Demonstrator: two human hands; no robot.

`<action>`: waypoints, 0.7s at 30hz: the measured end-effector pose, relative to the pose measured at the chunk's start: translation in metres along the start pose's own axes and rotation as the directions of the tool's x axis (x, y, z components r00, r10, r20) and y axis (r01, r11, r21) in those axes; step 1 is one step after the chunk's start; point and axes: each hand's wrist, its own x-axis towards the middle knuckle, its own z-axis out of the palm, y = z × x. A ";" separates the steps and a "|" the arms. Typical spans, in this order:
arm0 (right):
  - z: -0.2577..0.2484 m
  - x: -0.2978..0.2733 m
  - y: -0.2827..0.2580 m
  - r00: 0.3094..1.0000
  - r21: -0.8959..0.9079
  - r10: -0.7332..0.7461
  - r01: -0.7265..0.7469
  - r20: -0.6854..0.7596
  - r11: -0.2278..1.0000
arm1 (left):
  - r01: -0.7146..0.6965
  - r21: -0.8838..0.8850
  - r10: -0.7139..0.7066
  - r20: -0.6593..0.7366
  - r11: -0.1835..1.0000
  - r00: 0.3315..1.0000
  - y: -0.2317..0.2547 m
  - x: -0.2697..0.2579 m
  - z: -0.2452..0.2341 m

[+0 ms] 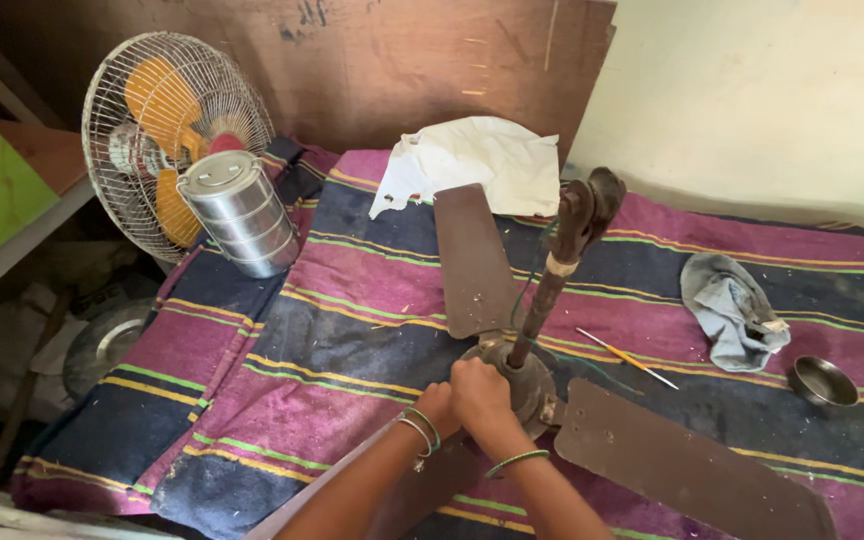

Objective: The person uses a green screwdriver to tighten screws on the central hub of a ceiling fan lying on a striped cloth. They repeatedly rotate the fan and adjust the blades while working on the motor housing.

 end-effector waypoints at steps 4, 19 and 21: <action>-0.008 -0.004 -0.011 0.994 0.028 0.104 -0.105 0.029 0.994 | -0.002 -0.046 0.002 0.002 0.999 1.000 -0.006 -0.001 0.006; -0.038 -0.046 0.009 0.917 0.039 -0.326 0.343 -0.230 0.938 | 0.108 -0.161 -0.112 -0.017 0.981 0.994 0.007 0.005 -0.011; -0.043 -0.041 0.010 0.893 -0.003 -0.423 0.427 -0.152 0.904 | 0.145 -0.089 -0.143 0.029 0.985 0.989 0.010 0.008 -0.022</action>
